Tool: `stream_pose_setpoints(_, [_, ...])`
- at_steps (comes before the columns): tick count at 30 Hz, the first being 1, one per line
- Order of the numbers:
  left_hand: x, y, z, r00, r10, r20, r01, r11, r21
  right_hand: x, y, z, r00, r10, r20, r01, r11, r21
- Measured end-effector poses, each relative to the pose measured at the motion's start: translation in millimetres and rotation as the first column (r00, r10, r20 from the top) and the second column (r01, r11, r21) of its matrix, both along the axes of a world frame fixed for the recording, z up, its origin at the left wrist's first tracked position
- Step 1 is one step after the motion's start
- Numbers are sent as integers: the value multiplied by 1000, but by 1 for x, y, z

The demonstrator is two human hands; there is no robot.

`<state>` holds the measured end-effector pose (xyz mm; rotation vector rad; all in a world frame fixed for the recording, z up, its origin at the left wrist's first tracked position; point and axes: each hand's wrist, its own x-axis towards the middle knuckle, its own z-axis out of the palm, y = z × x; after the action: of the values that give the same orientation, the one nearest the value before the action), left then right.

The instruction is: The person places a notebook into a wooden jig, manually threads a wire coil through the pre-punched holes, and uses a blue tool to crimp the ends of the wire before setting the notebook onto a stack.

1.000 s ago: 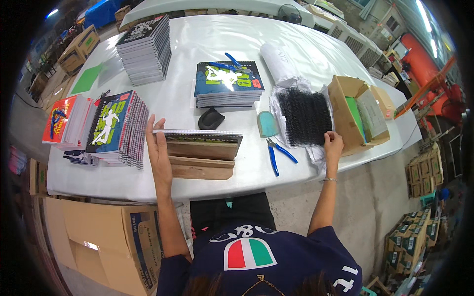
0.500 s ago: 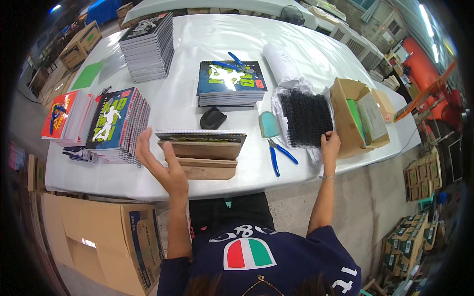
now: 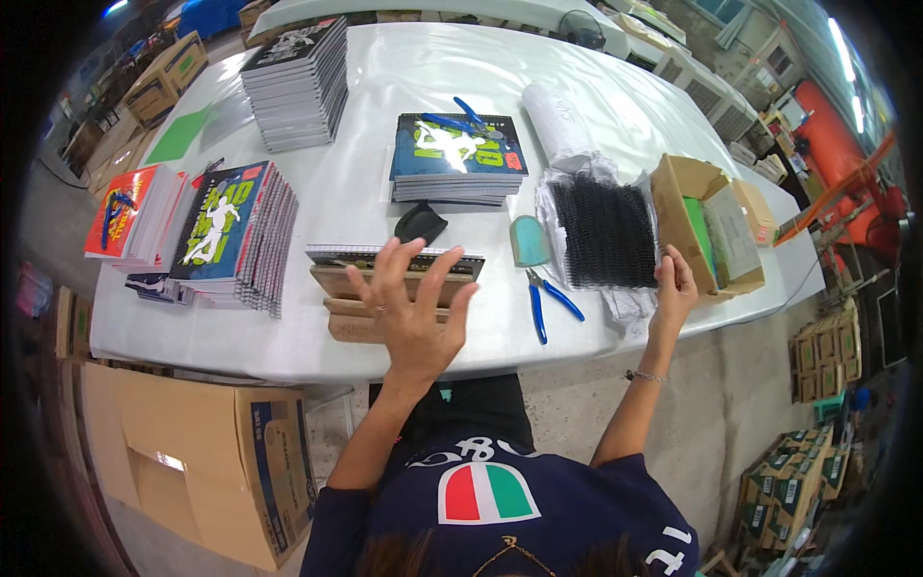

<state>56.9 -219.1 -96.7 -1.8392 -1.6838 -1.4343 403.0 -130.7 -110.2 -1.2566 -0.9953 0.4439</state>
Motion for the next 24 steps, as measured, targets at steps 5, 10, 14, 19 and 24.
stream_pose_setpoints(5, [14, 13, -1, 999, -32, -7, 31, 992, -125, -49, -11, 35, 952, 230, -204, -171, 948, 270])
stream_pose_setpoints(10, [12, 28, -8, 999, 19, -41, -26, 987, -158, -114, -16, 61, 802, 570, -178, -544, 821, 175])
stream_pose_setpoints(14, [13, 32, -8, 998, 30, -50, -38, 985, -170, -141, -16, 49, 649, 761, -28, -740, 622, -256])
stream_pose_setpoints(19, [13, 32, -5, 999, 24, -29, -28, 985, -168, -162, -16, 54, 597, 793, 121, -712, 594, -374])
stream_pose_setpoints(24, [13, 32, -5, 999, 8, -32, -12, 991, -137, -169, -15, 54, 553, 785, 280, -721, 619, -313])
